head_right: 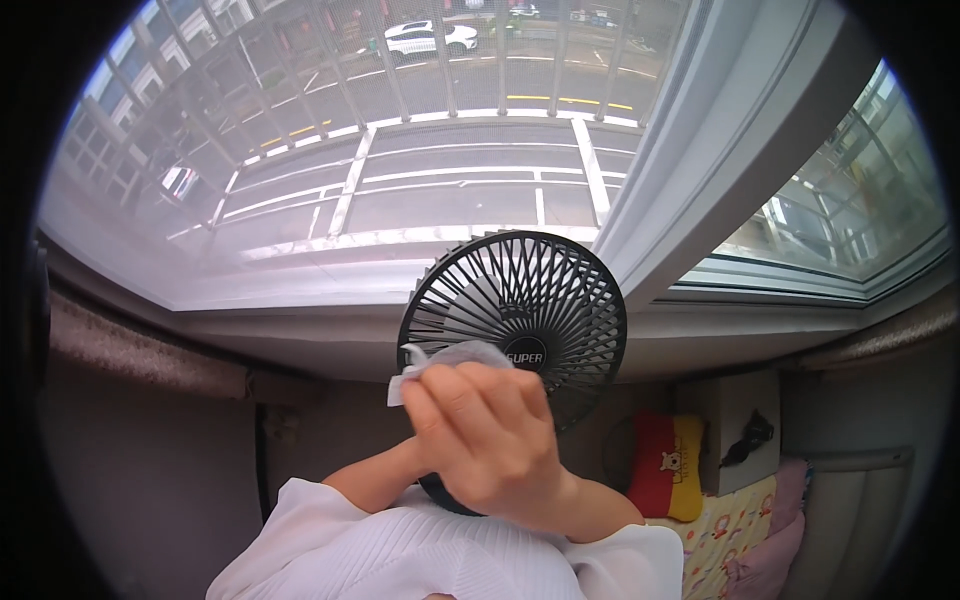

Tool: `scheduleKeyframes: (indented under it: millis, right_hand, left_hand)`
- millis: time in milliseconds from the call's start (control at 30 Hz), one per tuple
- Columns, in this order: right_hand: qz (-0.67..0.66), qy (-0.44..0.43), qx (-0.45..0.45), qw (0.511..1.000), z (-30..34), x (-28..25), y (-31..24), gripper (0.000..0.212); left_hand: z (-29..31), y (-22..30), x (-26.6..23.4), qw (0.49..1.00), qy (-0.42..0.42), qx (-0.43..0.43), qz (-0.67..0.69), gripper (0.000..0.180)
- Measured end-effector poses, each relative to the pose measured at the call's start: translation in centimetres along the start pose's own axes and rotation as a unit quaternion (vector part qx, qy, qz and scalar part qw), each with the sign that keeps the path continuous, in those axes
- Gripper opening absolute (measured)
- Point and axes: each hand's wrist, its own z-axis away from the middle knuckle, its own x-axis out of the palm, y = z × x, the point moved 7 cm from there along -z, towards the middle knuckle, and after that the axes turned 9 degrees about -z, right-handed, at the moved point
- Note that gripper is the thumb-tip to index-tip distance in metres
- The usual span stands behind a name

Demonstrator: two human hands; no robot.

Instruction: The person cleans a small desk fan by wiping its base, casing, and front grille with a wipe.

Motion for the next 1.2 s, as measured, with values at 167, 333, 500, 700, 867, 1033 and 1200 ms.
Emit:
scheduleKeyframes:
  millis: [167,333,500,700,867,1033,1200]
  right_hand:
    - [-0.001,0.003,0.006,1.0,0.3,-0.5,0.9,0.028]
    - [-0.012,0.024,0.041,0.999,0.3,-1.0,1.9,0.025]
    - [-0.02,0.009,-0.022,1.0,0.0,-0.3,0.4,0.029]
    - [-0.007,0.035,0.057,0.998,1.0,-2.0,4.0,0.02]
    - [-0.016,0.008,0.01,1.0,0.4,-1.5,0.9,0.024]
    - [-0.025,0.023,0.037,0.999,0.7,-2.7,2.3,0.019]
    - [-0.028,0.043,0.054,0.997,1.0,-4.5,4.1,0.018]
  left_hand:
    - [0.3,0.7,-0.2,0.993,-0.001,0.045,-0.111,0.071]
    - [0.0,1.5,-0.6,0.993,0.029,-0.009,-0.111,0.07]
    - [-1.5,3.0,1.0,0.991,-0.018,0.036,-0.13,0.063]
    - [-0.2,2.1,-0.6,0.991,0.028,0.043,-0.124,0.064]
    - [-1.8,1.6,2.0,0.994,0.032,0.089,-0.061,0.065]
    - [-0.4,1.6,1.6,0.996,0.026,-0.042,-0.078,0.07]
    - [0.0,2.3,1.6,0.995,0.048,0.001,-0.085,0.076]
